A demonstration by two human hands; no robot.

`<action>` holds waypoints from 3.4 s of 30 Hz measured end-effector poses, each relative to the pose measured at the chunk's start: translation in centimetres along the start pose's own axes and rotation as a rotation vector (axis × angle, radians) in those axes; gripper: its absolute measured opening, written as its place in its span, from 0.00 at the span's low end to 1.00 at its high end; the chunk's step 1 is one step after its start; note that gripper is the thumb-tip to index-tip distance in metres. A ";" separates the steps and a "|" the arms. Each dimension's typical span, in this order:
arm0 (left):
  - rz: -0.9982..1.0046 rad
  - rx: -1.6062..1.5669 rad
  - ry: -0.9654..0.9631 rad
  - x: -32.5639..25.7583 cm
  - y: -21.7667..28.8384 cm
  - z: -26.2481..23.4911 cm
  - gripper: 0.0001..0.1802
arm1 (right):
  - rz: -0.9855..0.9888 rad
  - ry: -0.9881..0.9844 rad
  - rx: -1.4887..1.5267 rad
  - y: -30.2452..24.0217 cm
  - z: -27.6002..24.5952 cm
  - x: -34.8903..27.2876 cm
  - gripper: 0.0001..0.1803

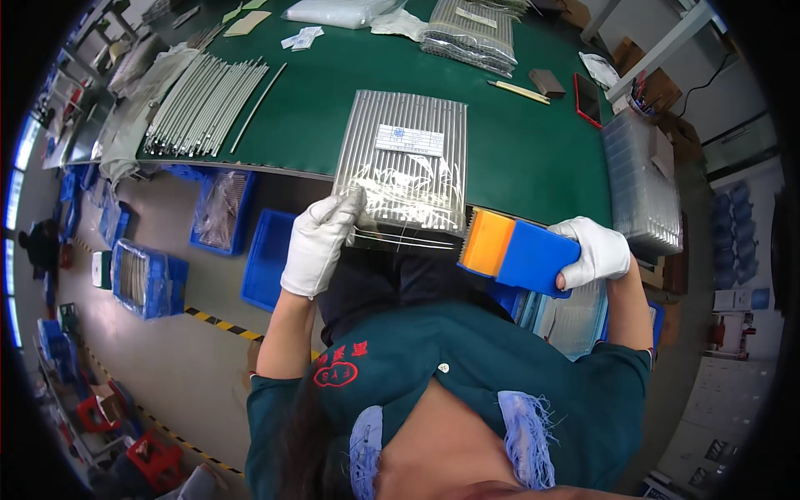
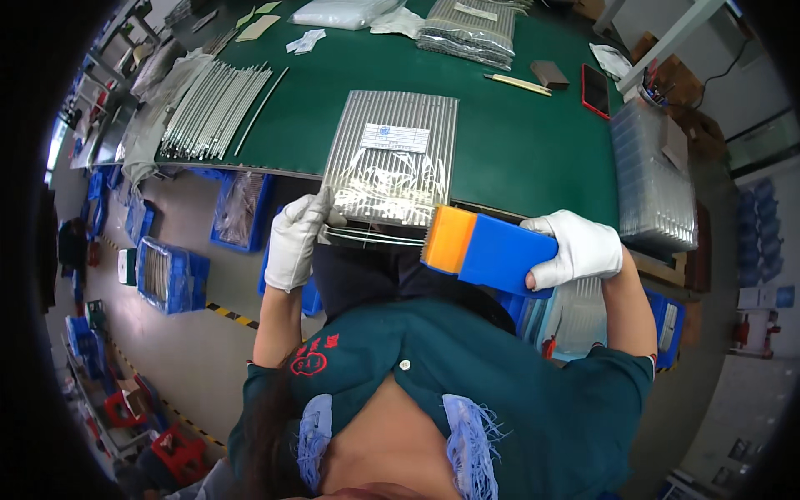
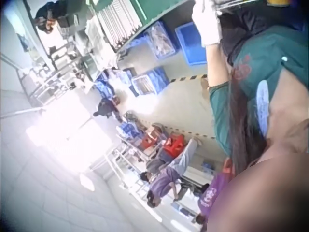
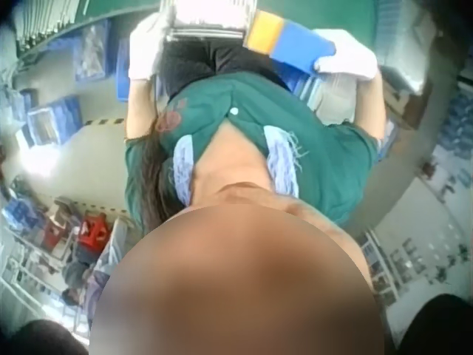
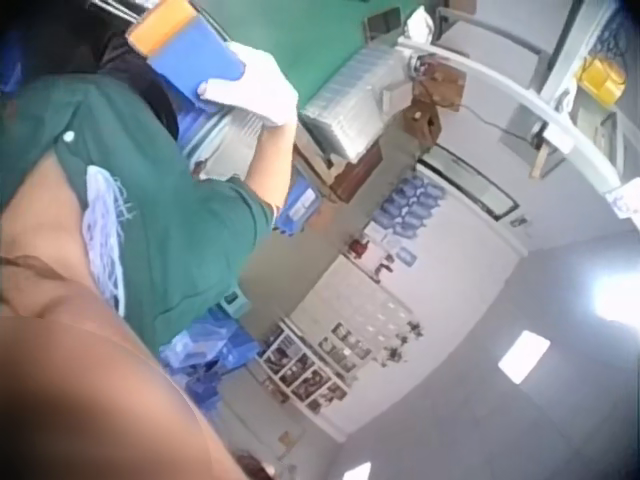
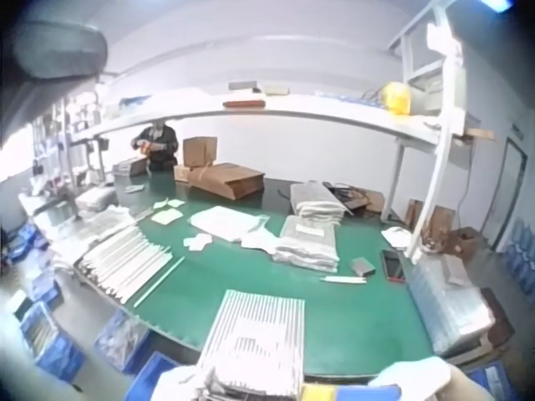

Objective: The user is gathering a set of metal rods, placing them into a plastic bag, and sealing it with tape.

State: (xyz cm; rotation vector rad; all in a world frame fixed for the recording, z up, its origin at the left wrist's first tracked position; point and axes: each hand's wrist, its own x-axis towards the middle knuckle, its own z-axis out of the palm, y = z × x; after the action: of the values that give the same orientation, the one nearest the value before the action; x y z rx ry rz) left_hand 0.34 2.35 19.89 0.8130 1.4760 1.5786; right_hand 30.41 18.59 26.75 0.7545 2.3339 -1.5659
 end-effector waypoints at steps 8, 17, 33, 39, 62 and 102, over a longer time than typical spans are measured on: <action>-0.062 0.094 -0.028 0.0 0.0 -1.3 0.13 | -0.106 -0.005 -0.103 -0.1 -0.3 0.2 0.32; 0.102 0.178 0.036 0.9 -0.2 -1.2 0.12 | 0.054 0.081 -0.261 -1.1 0.0 -0.1 0.33; 1.278 0.849 -0.353 -1.0 4.6 4.0 0.19 | 0.745 1.387 -0.550 4.2 -2.9 -5.6 0.32; 1.140 0.776 -0.288 -0.3 4.6 3.8 0.17 | 1.186 1.321 -0.685 6.8 -6.9 -9.9 0.32; 0.574 0.522 0.027 4.9 5.8 0.1 0.08 | -0.228 0.211 0.342 -4.1 0.1 12.0 0.14; 0.689 0.670 -0.210 12.2 1.7 0.2 0.35 | -0.425 0.048 -0.521 -6.8 -5.0 26.5 0.15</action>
State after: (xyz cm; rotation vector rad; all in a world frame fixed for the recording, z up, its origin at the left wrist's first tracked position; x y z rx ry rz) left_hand -5.34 13.23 20.79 1.9759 1.6778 1.3692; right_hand 4.97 28.68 21.98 0.1828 2.8869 -0.9743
